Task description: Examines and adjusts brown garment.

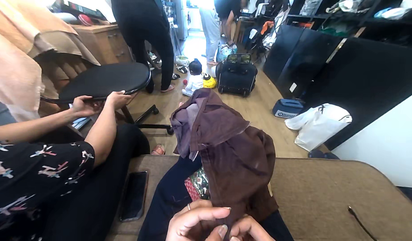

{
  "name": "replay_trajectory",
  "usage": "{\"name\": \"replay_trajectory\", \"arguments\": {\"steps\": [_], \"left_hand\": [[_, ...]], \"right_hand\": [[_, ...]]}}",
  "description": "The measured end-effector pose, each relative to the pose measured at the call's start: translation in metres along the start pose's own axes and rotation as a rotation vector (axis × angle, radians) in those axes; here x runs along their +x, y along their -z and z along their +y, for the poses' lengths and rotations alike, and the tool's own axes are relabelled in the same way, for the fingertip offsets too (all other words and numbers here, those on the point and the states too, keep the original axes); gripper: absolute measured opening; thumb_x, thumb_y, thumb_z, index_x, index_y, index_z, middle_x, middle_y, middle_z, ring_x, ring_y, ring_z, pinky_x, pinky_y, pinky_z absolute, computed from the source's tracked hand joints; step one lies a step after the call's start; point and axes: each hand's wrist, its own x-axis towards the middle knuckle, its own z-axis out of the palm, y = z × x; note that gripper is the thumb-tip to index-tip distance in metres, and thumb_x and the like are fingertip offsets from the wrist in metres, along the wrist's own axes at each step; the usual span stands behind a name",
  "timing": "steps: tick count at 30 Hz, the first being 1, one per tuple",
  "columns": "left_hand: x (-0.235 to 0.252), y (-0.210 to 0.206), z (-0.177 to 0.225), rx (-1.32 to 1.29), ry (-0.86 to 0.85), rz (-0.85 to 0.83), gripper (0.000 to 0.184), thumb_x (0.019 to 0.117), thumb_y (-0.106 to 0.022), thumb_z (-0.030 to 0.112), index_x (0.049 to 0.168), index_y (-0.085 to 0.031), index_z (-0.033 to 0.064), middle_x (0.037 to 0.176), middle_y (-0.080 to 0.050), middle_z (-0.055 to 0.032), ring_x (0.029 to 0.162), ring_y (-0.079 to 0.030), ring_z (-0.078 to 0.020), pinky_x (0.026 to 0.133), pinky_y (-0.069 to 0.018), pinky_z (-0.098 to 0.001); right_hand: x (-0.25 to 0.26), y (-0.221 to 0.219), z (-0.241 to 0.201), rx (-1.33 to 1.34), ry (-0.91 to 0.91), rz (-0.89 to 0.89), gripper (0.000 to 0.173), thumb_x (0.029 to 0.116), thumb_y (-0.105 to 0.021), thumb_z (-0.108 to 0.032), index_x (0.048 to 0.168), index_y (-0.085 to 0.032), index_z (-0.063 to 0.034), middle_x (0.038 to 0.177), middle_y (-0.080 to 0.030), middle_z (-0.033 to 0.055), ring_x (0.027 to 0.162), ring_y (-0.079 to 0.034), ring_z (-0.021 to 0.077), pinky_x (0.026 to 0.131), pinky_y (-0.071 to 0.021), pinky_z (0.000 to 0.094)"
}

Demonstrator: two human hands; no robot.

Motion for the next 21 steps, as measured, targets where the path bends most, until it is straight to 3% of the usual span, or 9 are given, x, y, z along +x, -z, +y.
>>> {"name": "replay_trajectory", "arguments": {"steps": [3, 7, 11, 17, 21], "left_hand": [[0.0012, 0.0025, 0.0019, 0.029, -0.004, -0.03, 0.033, 0.0903, -0.071, -0.003, 0.12, -0.076, 0.0117, 0.112, -0.072, 0.006, 0.096, -0.068, -0.0004, 0.083, -0.0591, -0.0201], [0.0024, 0.0045, 0.0017, 0.032, -0.006, -0.08, 0.032, 0.0919, -0.07, -0.002, 0.121, -0.075, 0.0087, 0.112, -0.071, 0.0041, 0.095, -0.067, -0.0004, 0.083, -0.0586, -0.0197], [0.0025, 0.005, 0.002, 0.032, -0.017, -0.105, 0.029, 0.0931, -0.069, -0.001, 0.12, -0.075, 0.0061, 0.111, -0.072, 0.0018, 0.094, -0.067, -0.0007, 0.084, -0.0582, -0.0198], [0.0036, 0.0082, 0.0035, -0.017, 0.039, -0.128, 0.03, 0.0939, -0.07, 0.002, 0.123, -0.074, 0.0078, 0.112, -0.072, 0.0048, 0.095, -0.067, 0.0002, 0.084, -0.0584, -0.0195], [0.003, 0.007, 0.0023, 0.013, 0.009, -0.133, 0.029, 0.0934, -0.07, -0.001, 0.122, -0.074, 0.0047, 0.111, -0.072, 0.0018, 0.095, -0.067, -0.0009, 0.085, -0.0584, -0.0202]], "right_hand": [[0.0005, 0.0013, 0.002, -0.083, 0.02, 0.036, 0.008, 0.0986, -0.062, -0.006, 0.096, -0.066, 0.0012, 0.091, -0.061, 0.0014, 0.079, -0.057, -0.0023, 0.069, -0.0497, 0.0138], [0.0012, 0.0028, 0.0062, -0.129, 0.054, 0.066, 0.011, 0.0985, -0.065, -0.01, 0.092, -0.066, -0.0009, 0.094, -0.063, 0.0003, 0.087, -0.061, -0.0028, 0.077, -0.0534, 0.0144], [-0.0001, 0.0025, 0.0088, -0.071, 0.03, 0.07, 0.008, 0.0985, -0.065, -0.01, 0.094, -0.067, -0.0032, 0.097, -0.064, -0.0021, 0.081, -0.06, -0.0039, 0.07, -0.0525, 0.0148], [0.0007, 0.0013, 0.0062, -0.033, 0.009, 0.069, 0.007, 0.0989, -0.064, -0.01, 0.095, -0.067, -0.0057, 0.095, -0.064, -0.0057, 0.079, -0.059, -0.0054, 0.069, -0.0518, 0.0147], [0.0011, 0.0001, 0.0057, 0.04, -0.031, 0.074, 0.003, 0.0965, -0.064, -0.005, 0.098, -0.066, -0.0063, 0.094, -0.067, -0.0087, 0.075, -0.06, -0.0055, 0.066, -0.0523, 0.0153]]}}
